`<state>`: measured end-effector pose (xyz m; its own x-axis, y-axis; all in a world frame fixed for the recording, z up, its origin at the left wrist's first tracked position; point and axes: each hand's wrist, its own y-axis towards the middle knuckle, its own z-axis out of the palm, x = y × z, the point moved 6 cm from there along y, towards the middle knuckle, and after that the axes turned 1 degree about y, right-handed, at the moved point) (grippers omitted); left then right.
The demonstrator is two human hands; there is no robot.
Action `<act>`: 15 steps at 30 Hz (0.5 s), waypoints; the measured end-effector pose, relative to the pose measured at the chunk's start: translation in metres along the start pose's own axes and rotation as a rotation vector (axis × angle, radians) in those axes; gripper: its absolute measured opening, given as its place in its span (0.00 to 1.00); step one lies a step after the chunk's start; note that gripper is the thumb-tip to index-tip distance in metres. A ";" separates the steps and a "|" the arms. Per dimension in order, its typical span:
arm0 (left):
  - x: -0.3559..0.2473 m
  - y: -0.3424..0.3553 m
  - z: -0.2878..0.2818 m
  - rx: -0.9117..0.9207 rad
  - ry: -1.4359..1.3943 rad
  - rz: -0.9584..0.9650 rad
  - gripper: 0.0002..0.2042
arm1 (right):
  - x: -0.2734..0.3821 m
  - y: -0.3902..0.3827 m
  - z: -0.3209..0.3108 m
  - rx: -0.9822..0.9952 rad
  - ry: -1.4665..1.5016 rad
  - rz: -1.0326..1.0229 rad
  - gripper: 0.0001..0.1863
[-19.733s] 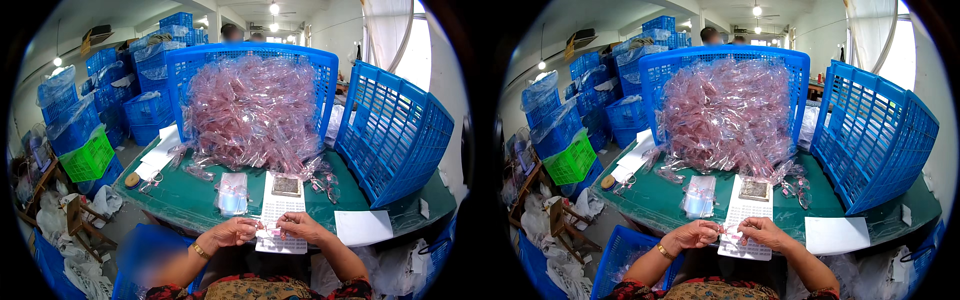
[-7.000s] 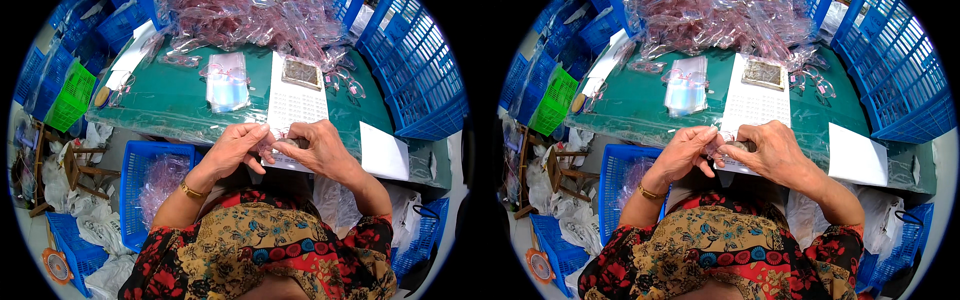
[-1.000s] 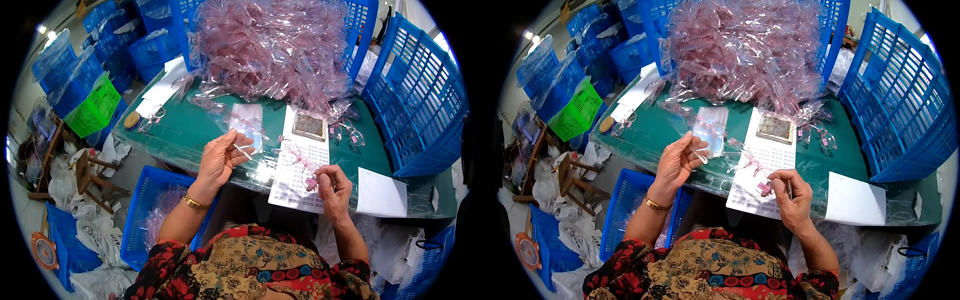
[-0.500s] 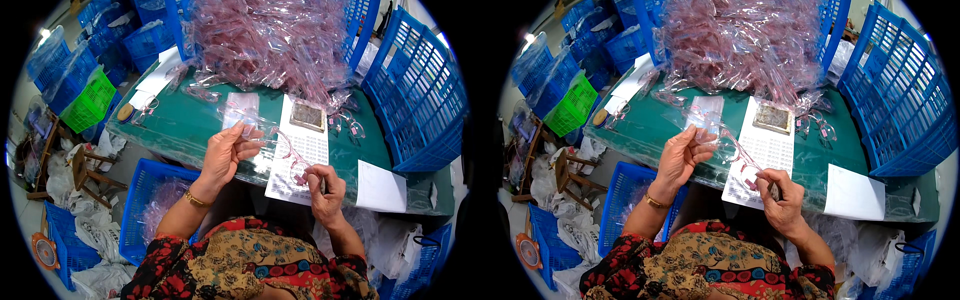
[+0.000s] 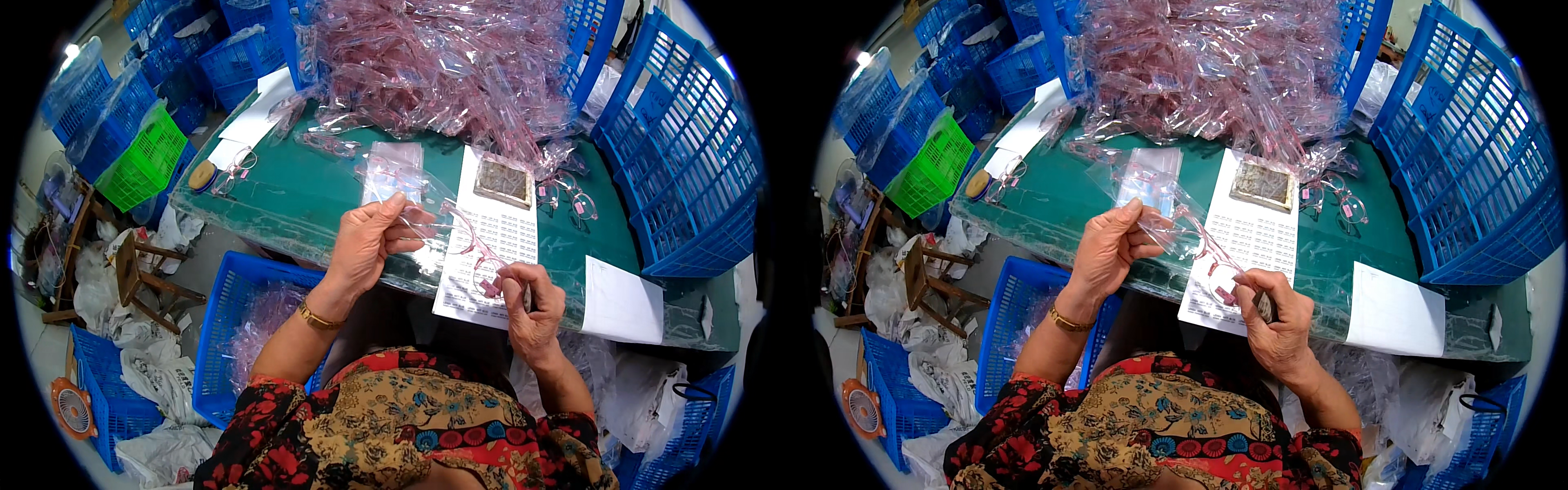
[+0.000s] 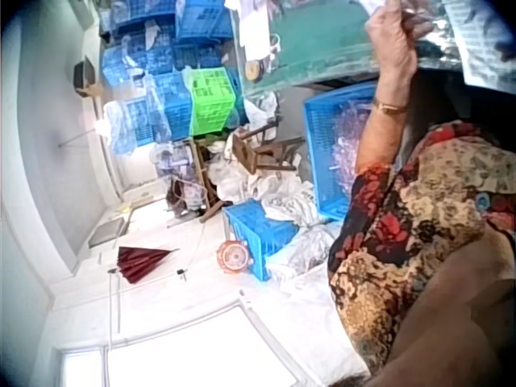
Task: The person repeatedly picks up pink-framed eyeglasses from a table, places them into small clear plastic bags, and sets the sealed bags aside. The workspace includes blue crates filled with packaged eyeglasses and a printed sheet on the table.
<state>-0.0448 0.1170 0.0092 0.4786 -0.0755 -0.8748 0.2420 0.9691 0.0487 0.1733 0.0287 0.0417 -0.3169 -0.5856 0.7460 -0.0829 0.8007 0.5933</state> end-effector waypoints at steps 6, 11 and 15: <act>0.003 -0.002 0.028 0.076 -0.052 0.022 0.18 | -0.005 -0.002 0.011 -0.013 0.148 0.117 0.15; 0.020 -0.009 0.048 0.118 -0.156 -0.030 0.19 | -0.008 -0.006 0.021 -0.079 0.188 0.179 0.22; 0.027 -0.021 0.061 0.155 -0.152 -0.041 0.19 | -0.006 -0.008 0.022 -0.177 0.152 0.139 0.25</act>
<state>0.0147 0.0807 0.0141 0.5845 -0.1604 -0.7954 0.3853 0.9176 0.0981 0.1554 0.0287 0.0264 -0.1667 -0.4944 0.8531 0.1219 0.8482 0.5154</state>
